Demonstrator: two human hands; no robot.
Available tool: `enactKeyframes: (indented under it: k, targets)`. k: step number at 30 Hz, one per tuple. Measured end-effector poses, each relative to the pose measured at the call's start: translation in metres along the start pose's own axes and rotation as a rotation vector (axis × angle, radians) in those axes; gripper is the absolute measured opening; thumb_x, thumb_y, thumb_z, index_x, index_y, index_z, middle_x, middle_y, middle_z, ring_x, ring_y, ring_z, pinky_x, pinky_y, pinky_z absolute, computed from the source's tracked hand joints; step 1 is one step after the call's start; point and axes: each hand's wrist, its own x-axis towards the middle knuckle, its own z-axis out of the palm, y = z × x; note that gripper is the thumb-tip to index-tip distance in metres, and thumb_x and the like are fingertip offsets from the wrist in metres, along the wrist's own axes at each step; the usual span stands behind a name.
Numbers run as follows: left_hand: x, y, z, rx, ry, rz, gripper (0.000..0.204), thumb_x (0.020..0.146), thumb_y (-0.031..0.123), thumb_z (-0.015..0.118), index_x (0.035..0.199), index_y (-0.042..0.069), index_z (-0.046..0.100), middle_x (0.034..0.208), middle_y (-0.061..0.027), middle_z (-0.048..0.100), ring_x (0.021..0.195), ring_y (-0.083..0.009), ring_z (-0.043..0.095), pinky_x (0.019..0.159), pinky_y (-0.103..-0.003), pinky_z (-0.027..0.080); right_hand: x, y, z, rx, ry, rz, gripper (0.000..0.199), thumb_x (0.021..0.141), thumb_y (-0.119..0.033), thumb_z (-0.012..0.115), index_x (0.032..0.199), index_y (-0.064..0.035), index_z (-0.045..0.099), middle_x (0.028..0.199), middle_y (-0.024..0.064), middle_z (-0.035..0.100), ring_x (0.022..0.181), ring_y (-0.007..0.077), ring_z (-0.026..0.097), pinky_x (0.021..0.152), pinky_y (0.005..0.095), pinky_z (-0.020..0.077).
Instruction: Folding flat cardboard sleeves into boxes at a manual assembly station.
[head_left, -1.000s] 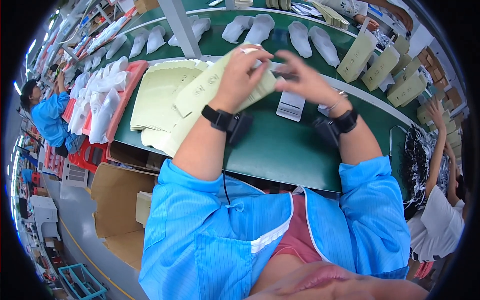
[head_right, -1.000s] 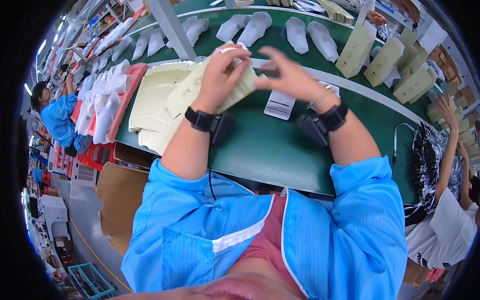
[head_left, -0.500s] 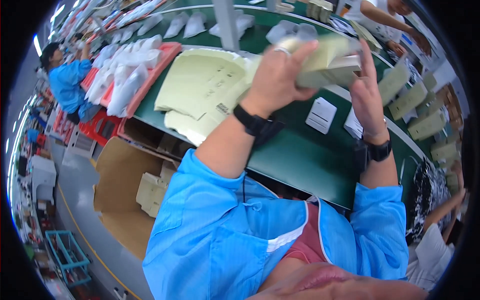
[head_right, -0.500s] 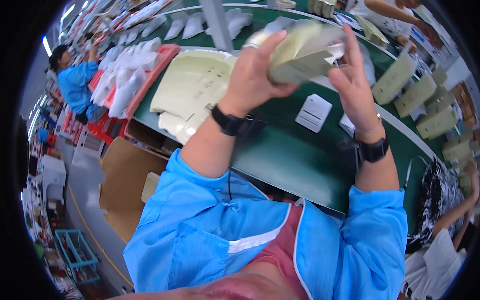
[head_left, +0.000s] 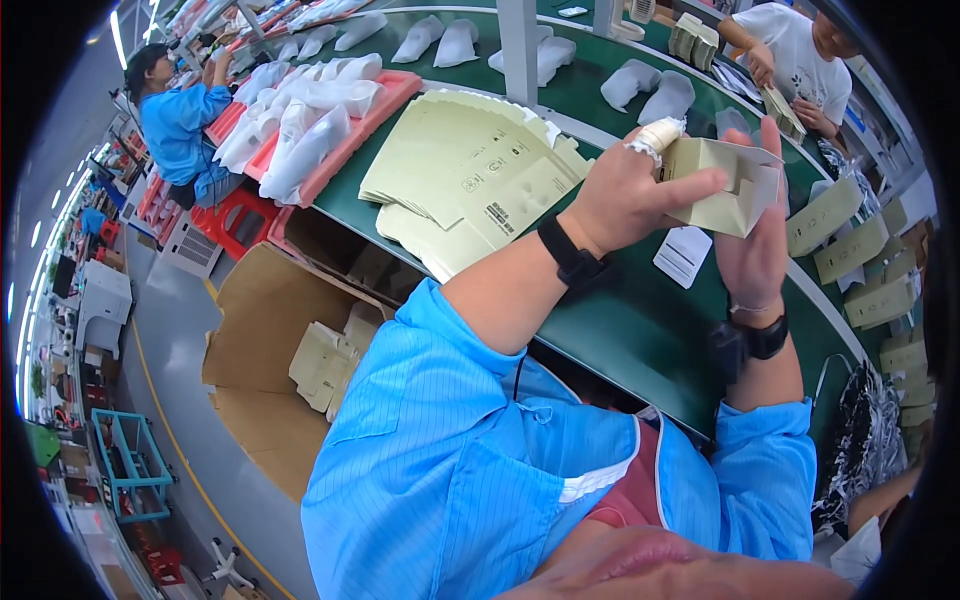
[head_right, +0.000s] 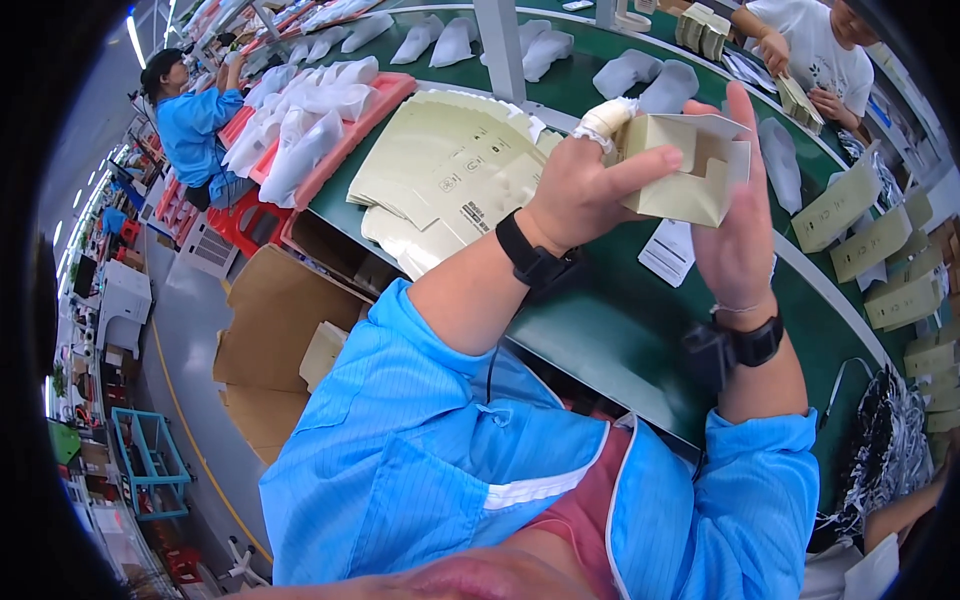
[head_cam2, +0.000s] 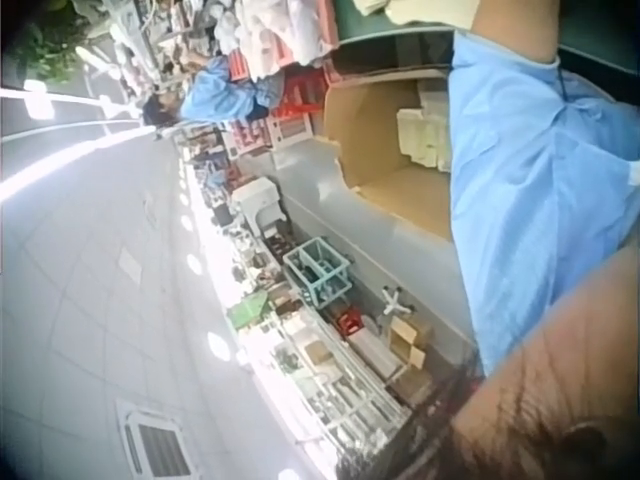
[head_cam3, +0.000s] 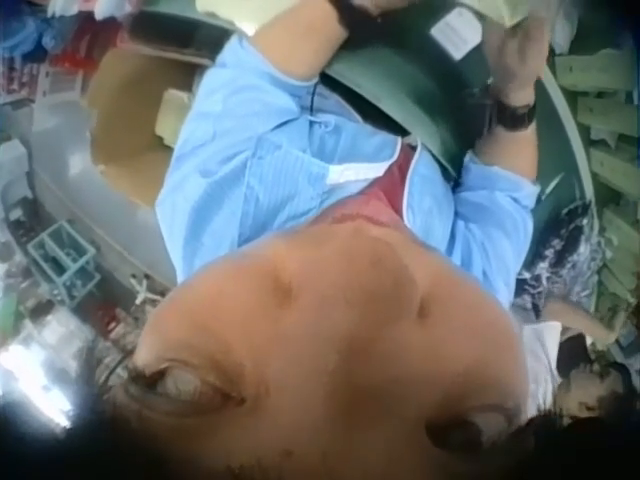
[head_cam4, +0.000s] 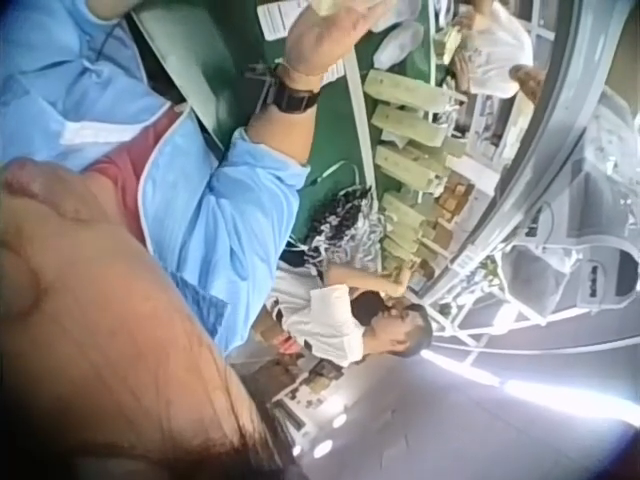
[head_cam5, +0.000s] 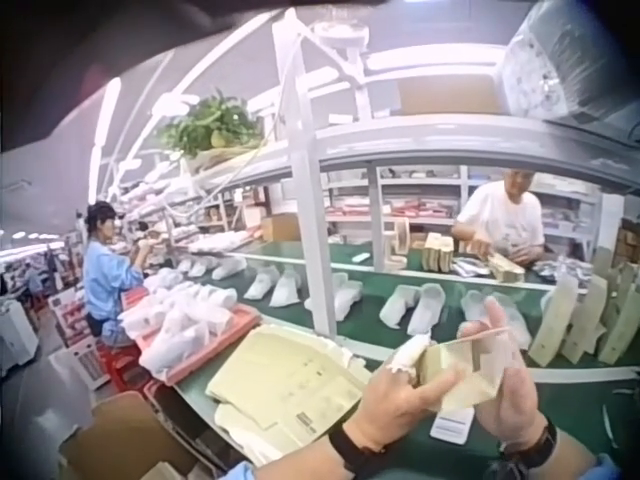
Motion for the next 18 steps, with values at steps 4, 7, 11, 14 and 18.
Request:
enactKeyframes:
  k: [4, 7, 11, 14, 18]
  targets:
    - [-0.004, -0.002, 0.002, -0.074, -0.012, -0.026, 0.073, 0.056, 0.015, 0.079, 0.12, 0.037, 0.051, 0.11, -0.0152, 0.054, 0.087, -0.0343, 0.058, 0.071, -0.039, 0.051, 0.002, -0.006, -0.005, 0.071, -0.042, 0.07, 0.051, 0.091, -0.013, 0.056, 0.137, -0.004, 0.037, 0.13, 0.0108, 0.047, 0.115, 0.0191, 0.048, 0.098, 0.0304, 0.0383]
    - [-0.004, -0.002, -0.001, -0.142, -0.061, -0.108, 0.076, 0.056, 0.016, 0.08, 0.123, 0.035, 0.049, 0.11, -0.0161, 0.054, 0.088, -0.0347, 0.058, 0.072, -0.04, 0.051, 0.004, -0.004, -0.013, -0.464, -0.03, -0.028, 0.047, 0.09, -0.015, 0.058, 0.133, -0.004, 0.045, 0.128, 0.0119, 0.05, 0.114, 0.0202, 0.05, 0.096, 0.0306, 0.0391]
    - [-0.004, -0.001, 0.002, -0.223, 0.006, -0.094, 0.079, 0.056, 0.018, 0.081, 0.126, 0.029, 0.047, 0.11, -0.0173, 0.054, 0.088, -0.036, 0.058, 0.074, -0.04, 0.05, 0.01, -0.027, -0.018, -0.719, -0.37, -0.201, 0.039, 0.087, -0.014, 0.061, 0.125, -0.0045, 0.055, 0.121, 0.012, 0.057, 0.11, 0.0209, 0.053, 0.095, 0.0309, 0.0398]
    - [-0.003, -0.002, 0.003, -0.05, -0.076, 0.009, 0.084, 0.054, 0.02, 0.082, 0.129, 0.027, 0.045, 0.112, -0.0183, 0.053, 0.089, -0.0371, 0.058, 0.078, -0.04, 0.049, 0.004, -0.031, -0.011, -0.981, -0.179, -0.016, 0.042, 0.086, -0.015, 0.062, 0.127, -0.0066, 0.054, 0.129, 0.0109, 0.051, 0.114, 0.0224, 0.051, 0.098, 0.0341, 0.0374]
    - [-0.007, -0.009, 0.002, -0.115, -0.126, -0.008, 0.087, 0.055, 0.022, 0.083, 0.132, 0.019, 0.042, 0.115, -0.0202, 0.053, 0.089, -0.0396, 0.057, 0.08, -0.041, 0.048, 0.005, -0.022, -0.023, -1.054, -0.252, -0.099, 0.047, 0.08, -0.008, 0.067, 0.126, -0.0064, 0.054, 0.129, 0.0129, 0.051, 0.113, 0.0234, 0.052, 0.099, 0.0339, 0.0377]
